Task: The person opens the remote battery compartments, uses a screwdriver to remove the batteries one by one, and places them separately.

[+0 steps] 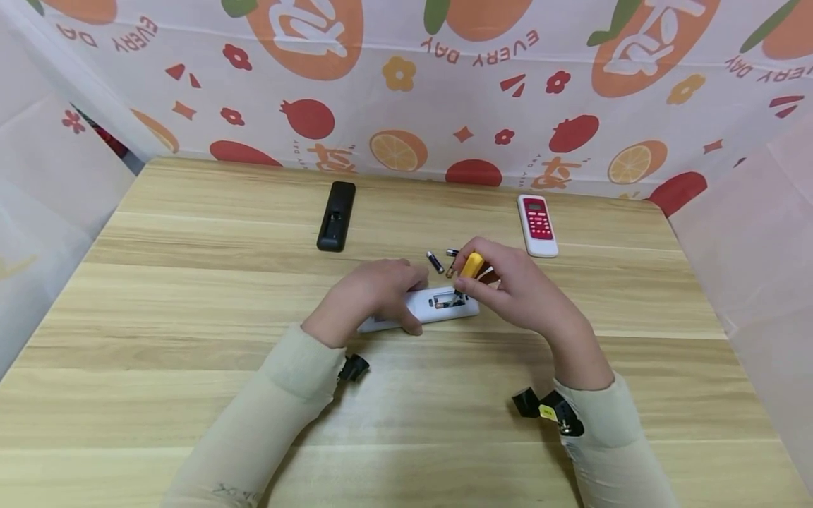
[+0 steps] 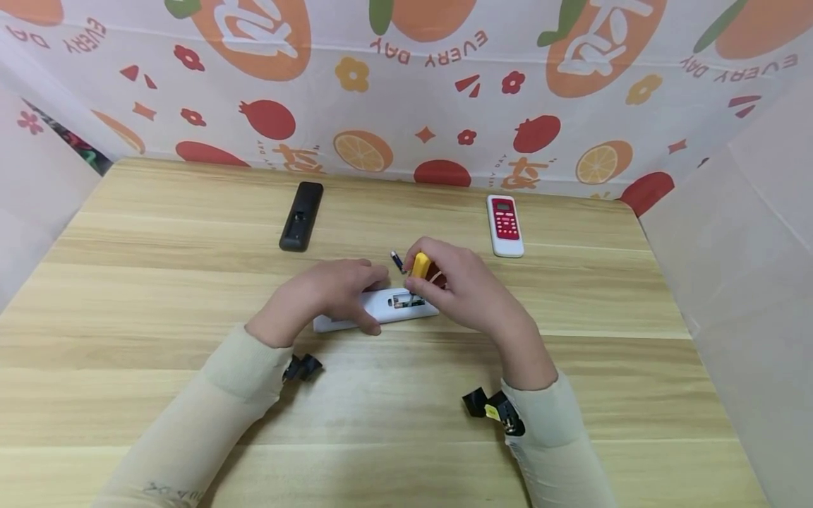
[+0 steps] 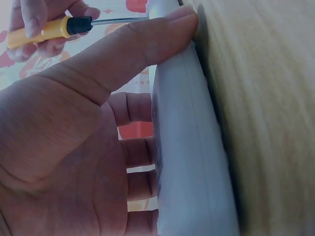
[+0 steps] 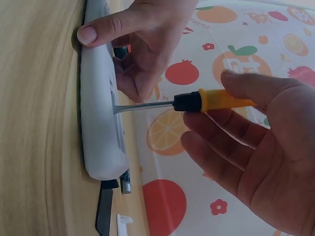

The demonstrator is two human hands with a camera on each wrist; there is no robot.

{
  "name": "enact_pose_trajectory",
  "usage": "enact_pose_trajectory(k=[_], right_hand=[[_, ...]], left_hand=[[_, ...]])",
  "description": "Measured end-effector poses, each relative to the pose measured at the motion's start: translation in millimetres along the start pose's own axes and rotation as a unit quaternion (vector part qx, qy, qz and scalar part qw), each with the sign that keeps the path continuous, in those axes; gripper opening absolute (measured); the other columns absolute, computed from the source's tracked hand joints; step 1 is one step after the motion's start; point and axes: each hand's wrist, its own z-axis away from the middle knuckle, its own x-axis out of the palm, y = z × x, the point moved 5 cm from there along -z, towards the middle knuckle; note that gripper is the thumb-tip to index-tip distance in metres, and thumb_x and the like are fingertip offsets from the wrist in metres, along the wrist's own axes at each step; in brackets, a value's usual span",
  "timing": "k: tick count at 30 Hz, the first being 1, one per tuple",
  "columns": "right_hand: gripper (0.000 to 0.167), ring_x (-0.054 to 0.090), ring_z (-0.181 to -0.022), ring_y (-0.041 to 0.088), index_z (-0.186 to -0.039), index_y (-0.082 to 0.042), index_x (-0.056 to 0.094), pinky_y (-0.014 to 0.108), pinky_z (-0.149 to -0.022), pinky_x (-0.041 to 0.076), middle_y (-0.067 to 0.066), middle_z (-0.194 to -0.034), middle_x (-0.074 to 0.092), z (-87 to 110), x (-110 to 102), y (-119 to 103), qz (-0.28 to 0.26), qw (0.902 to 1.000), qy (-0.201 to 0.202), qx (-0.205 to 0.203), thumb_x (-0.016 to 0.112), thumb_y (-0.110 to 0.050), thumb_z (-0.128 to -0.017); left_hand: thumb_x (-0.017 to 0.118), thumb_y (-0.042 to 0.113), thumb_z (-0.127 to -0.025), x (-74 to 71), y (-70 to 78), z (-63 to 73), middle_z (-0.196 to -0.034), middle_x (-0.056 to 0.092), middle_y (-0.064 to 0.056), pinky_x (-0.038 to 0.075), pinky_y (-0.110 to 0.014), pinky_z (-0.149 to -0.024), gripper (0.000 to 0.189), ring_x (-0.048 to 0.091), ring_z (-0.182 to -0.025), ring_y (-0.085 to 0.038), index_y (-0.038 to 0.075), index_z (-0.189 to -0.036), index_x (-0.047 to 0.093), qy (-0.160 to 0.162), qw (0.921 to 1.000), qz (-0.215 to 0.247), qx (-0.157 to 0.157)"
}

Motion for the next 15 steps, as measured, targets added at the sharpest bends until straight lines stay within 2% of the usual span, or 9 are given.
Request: enact_pose_trajectory(k=[5,15], right_hand=[[0.013,0.061,-0.087,0.013,-0.100,-0.015,0.065,0.037,-0.079,0.057,-0.003,-0.099,0.068,1.2,0,-7,-0.003,0.9997,0.007,-0.021,0.074,-0.017,-0.091],[0.011,0.060,-0.078,0.015,-0.094,-0.018,0.073,0.035,-0.071,0.054,-0.005,-0.094,0.071,7.0,2,-28,0.104,0.9943,0.022,0.005,0.080,-0.016,-0.085]], left_hand=[[0.089,0.045,-0.070,0.0,0.5,-0.4,-0.102,0.060,0.001,0.046,-0.036,-0.077,0.053,0.057,-0.090,-0.019,0.023,-0.107,0.059,0.003,1.0000,0.002,0.006],[0.088,0.045,-0.070,1.4,-0.4,0.2,-0.101,0.060,0.001,0.045,-0.035,-0.076,0.052,0.057,-0.089,-0.019,0.023,-0.106,0.059,0.000,1.0000,-0.003,0.001]])
